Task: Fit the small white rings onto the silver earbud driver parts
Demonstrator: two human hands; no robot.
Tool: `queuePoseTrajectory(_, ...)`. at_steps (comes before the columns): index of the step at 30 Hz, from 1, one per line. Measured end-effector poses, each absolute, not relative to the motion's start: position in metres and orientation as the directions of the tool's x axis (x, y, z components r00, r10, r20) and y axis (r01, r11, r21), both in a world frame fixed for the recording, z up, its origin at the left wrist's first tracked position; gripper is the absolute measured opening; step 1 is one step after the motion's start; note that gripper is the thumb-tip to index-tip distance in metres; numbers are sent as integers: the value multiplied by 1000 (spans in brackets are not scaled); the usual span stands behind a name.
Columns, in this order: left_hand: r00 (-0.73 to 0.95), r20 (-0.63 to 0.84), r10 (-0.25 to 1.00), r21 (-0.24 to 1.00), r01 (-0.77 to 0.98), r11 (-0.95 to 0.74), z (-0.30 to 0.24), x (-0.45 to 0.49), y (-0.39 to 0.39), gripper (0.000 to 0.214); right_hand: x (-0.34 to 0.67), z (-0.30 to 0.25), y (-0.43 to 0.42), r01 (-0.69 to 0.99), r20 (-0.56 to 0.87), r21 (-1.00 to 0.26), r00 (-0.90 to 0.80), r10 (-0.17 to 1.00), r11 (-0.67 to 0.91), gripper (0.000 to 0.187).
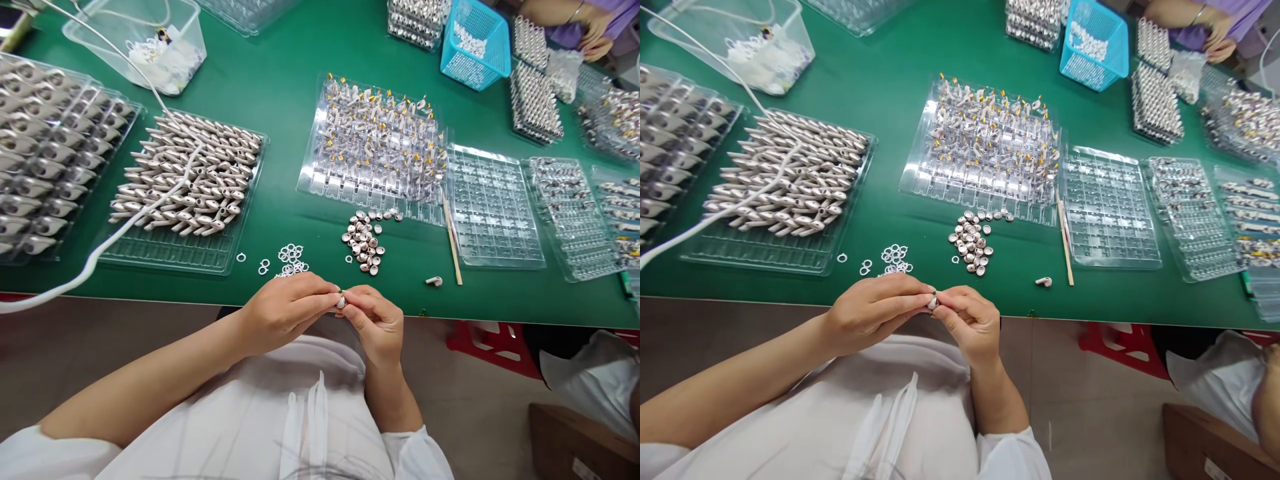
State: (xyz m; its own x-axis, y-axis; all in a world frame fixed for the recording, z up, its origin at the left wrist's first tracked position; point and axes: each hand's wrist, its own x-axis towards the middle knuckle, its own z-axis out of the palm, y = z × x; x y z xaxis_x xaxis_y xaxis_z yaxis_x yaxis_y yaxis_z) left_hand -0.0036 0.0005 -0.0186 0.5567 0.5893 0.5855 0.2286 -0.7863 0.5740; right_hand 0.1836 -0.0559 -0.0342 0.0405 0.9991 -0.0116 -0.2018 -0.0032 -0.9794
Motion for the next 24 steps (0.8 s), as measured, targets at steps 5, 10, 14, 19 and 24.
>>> queuePoseTrajectory(5,558,578,595,592,215,-777,-19,-5,1,18,182,-35,-55,-246,-56,-968,22,998,-48,16)
queuePoseTrajectory(10,558,572,601,597,220,-772,-17,-5,1,19,182,-39,-55,-308,-91,-948,5,996,-85,16)
queuePoseTrajectory(14,556,573,601,595,221,-772,-17,-4,2,18,182,-40,-54,-324,-107,-941,7,994,-99,16)
queuePoseTrajectory(19,538,589,603,594,218,-774,-18,-3,2,17,181,-40,-53,-345,-70,-936,-1,998,-66,19)
queuePoseTrajectory(24,544,588,599,587,223,-778,-18,-3,1,17,180,-38,-53,-300,-98,-950,8,995,-91,15)
